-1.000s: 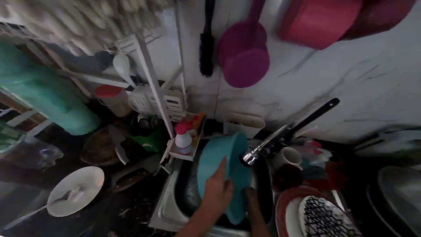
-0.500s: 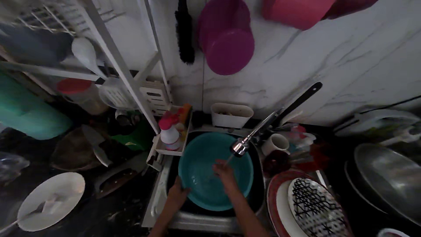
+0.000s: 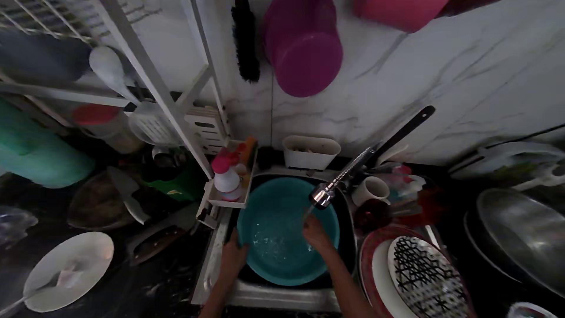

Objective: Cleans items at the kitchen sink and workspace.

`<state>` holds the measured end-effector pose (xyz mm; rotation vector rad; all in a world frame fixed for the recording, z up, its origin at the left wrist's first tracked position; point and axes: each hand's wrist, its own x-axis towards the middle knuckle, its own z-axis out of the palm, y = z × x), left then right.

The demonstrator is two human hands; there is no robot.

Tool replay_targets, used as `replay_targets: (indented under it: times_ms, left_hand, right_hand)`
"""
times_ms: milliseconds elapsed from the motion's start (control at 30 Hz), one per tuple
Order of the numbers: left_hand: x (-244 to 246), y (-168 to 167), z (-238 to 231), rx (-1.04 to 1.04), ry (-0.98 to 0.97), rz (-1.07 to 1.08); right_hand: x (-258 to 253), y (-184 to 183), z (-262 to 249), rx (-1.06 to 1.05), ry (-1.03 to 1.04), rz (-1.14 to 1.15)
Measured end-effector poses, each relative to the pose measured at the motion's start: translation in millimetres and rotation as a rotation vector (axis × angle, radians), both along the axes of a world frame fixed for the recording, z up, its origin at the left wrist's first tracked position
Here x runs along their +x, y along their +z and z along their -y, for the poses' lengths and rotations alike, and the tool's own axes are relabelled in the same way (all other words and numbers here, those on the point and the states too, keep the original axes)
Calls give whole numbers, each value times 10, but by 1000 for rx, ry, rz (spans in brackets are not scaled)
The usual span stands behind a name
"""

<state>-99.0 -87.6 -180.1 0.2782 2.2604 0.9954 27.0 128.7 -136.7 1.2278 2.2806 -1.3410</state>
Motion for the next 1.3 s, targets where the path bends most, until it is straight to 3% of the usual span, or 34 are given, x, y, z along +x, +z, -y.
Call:
replay_targets:
  times_ms: [100,233,467,533,667,733,800,900,967,1067,1133,1233,1300]
  left_hand:
    - [60,-36,-23,-16,25,-74]
    - [142,-20,-72,-119,0,-145]
    - [148,45,-158,-234,7,-124]
    - [168,2,-144,-215,18,-146]
    - [222,5,-133,-153,48,-170]
    - [236,0,-129,-137,55,-178]
    - [243,-34,-140,-122,58,-202]
    - [262,-58,-123,-88,60,-233]
    - [275,-61,-113,-87,58,-239]
    - [268,-81,-109,-71,56,-247]
    - [249,-78,-102,-74,46,-217]
    - [242,-88,-87,-60,44,-181]
    - [231,-104,-86,-44,47,-175]
  right_hand:
    - [79,-219,-59,137,115,118]
    - [-28,-858,-213,208,221,216]
    - [-935,-1783,28,587,293,-88]
    - [-957,-1785,97,573,475,-158]
    - [-595,-1489,169,343,1272,-336]
    - [-479,-1531,133,296,1384,-401]
    - [-488,-1556,-11,352,1125,-325]
    - [-627,-1497,-73,446,506,-41]
    - [-527,-1405,16,410,566,34]
    - [-197,-869,191,205,682,100]
    - [63,-503,187,288,448,118]
    - [476,-304,37,633,-73,-55]
    - [630,-207,-66,527,-260,-6]
